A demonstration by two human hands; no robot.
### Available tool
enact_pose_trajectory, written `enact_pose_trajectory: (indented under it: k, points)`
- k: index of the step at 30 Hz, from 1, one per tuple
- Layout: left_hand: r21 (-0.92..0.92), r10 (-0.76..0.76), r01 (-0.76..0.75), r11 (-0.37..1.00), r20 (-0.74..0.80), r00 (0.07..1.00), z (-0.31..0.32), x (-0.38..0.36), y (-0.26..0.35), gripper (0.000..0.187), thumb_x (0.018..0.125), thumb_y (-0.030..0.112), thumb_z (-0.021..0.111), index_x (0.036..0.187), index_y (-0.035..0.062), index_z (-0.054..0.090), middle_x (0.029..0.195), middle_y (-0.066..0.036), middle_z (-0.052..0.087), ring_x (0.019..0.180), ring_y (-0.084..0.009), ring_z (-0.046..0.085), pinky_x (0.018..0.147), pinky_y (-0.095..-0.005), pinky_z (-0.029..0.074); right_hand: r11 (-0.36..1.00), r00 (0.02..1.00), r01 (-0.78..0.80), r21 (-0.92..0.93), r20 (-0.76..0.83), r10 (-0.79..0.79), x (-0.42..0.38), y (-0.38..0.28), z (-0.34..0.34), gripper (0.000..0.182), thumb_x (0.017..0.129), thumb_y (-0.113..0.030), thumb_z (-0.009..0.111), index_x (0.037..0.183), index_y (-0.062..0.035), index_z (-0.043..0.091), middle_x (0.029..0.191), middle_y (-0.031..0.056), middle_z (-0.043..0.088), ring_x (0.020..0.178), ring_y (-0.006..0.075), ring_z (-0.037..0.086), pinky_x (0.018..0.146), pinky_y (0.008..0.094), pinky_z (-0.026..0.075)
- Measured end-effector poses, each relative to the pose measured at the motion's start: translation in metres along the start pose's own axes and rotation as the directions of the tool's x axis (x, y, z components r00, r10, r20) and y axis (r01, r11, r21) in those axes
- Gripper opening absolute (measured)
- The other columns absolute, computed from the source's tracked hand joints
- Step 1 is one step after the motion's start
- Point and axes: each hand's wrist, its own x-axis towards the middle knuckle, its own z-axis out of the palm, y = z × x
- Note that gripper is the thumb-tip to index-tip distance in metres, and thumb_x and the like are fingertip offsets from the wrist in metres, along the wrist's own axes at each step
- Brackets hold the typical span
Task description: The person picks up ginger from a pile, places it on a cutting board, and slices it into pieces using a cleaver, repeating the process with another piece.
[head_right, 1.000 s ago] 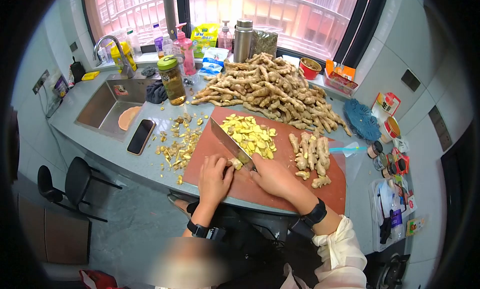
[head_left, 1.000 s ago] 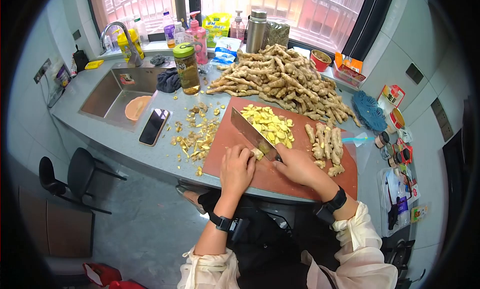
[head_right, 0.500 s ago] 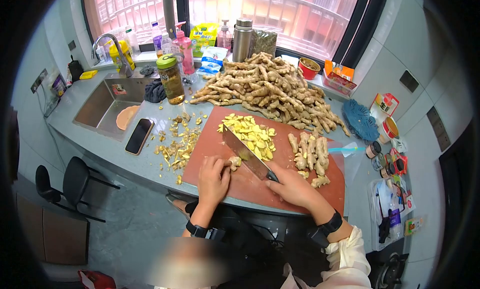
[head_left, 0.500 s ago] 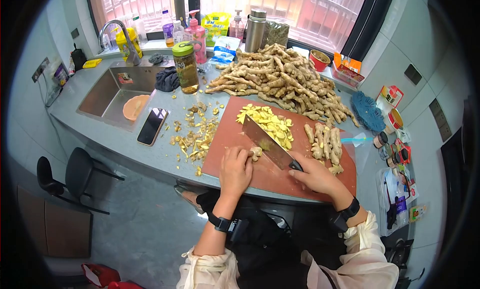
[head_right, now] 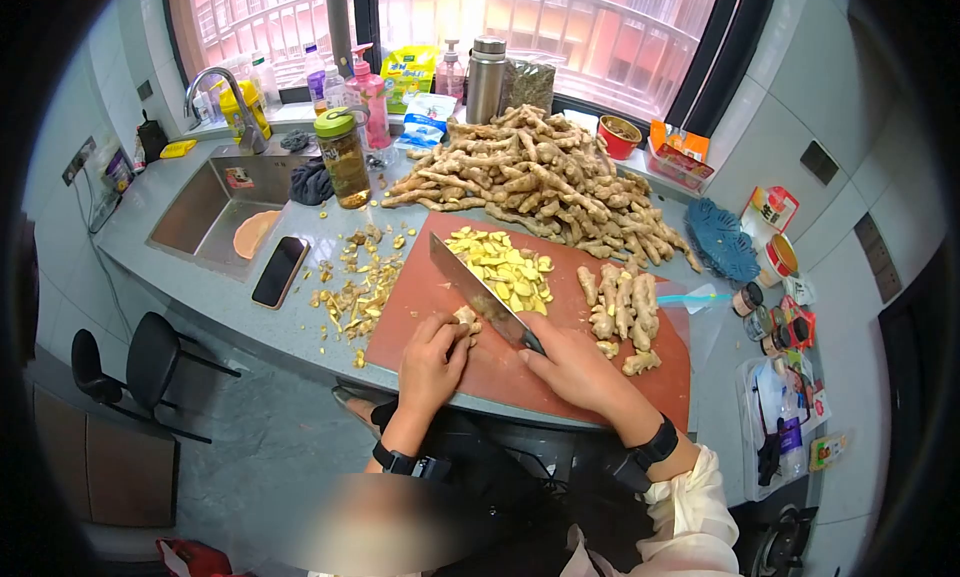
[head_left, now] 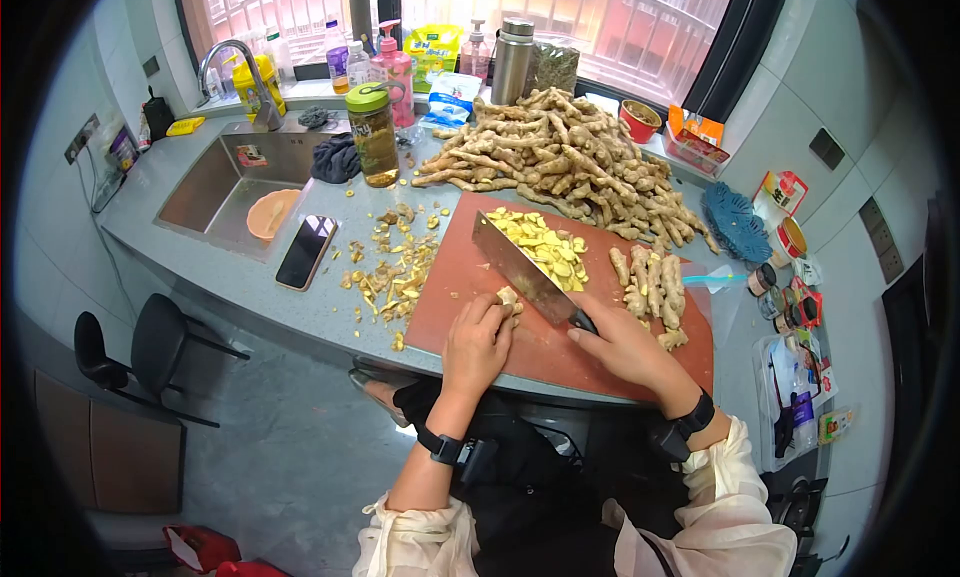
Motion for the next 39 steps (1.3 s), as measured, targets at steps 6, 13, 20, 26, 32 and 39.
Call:
enact_pose_trajectory:
  k: [6,13,20,26,32,39]
  points:
    - [0.012,-0.024,0.024,1.000,0.022,0.999,-0.001,0.001,0.000,0.015,0.087,0.010,0.079,0.098,0.0034,0.074,0.107,-0.010,0.069,0.098,-0.0327,0.069,0.083,-0.0432,0.056,0.997,0.999,0.051,-0.054,0.021,-0.050,0.003,0.007,0.005,0.047,0.101,-0.024,0.064,0.141,-0.0052,0.048,0.108,0.0316,0.069,0.102,0.0511,0.066,0.087,0.0578,0.052]
    - [0.005,-0.027,0.027,1.000,0.040,0.999,0.000,0.001,-0.002,0.014,0.087,0.009,0.078,0.099,0.0024,0.073,0.110,-0.010,0.068,0.100,-0.0333,0.068,0.086,-0.0436,0.056,0.971,0.992,-0.001,-0.237,0.122,0.031,0.013,-0.012,-0.005,0.034,0.102,-0.025,0.064,0.121,-0.0013,0.048,0.098,0.0307,0.069,0.096,0.0520,0.066,0.082,0.0604,0.051]
    - [0.014,0.008,-0.009,1.000,0.050,0.999,-0.001,0.002,0.000,0.017,0.088,0.010,0.078,0.102,0.0025,0.072,0.114,-0.010,0.067,0.102,-0.0338,0.067,0.087,-0.0441,0.056,0.980,0.994,0.014,-0.197,0.109,0.008,0.011,-0.002,-0.008,0.033,0.102,-0.024,0.064,0.120,-0.0009,0.049,0.098,0.0314,0.068,0.095,0.0523,0.065,0.081,0.0600,0.050]
    - [0.010,-0.017,0.016,1.000,0.078,0.997,0.000,-0.001,-0.001,0.017,0.088,0.010,0.077,0.103,0.0031,0.072,0.115,-0.009,0.067,0.101,-0.0331,0.066,0.087,-0.0438,0.056,0.992,0.999,0.037,-0.119,0.037,-0.032,0.007,-0.001,-0.013,0.037,0.101,-0.024,0.065,0.127,-0.0023,0.051,0.102,0.0327,0.068,0.097,0.0532,0.064,0.083,0.0599,0.050]
    - [0.017,0.002,-0.003,1.000,0.058,0.998,0.000,0.000,-0.001,0.018,0.087,0.009,0.077,0.103,0.0030,0.072,0.114,-0.009,0.067,0.100,-0.0325,0.066,0.087,-0.0434,0.055,0.991,0.996,0.035,-0.129,0.086,-0.024,0.010,0.005,-0.006,0.036,0.101,-0.024,0.064,0.125,-0.0017,0.050,0.100,0.0324,0.068,0.096,0.0531,0.065,0.083,0.0599,0.050]
    - [0.031,0.014,-0.017,0.999,0.073,0.997,0.000,0.001,0.001,0.017,0.088,0.008,0.077,0.102,0.0027,0.071,0.115,-0.009,0.068,0.100,-0.0328,0.066,0.088,-0.0433,0.055,0.977,0.993,0.003,-0.212,0.118,0.023,0.011,-0.004,-0.008,0.033,0.102,-0.024,0.063,0.116,-0.0002,0.046,0.094,0.0308,0.068,0.093,0.0522,0.066,0.081,0.0595,0.051]
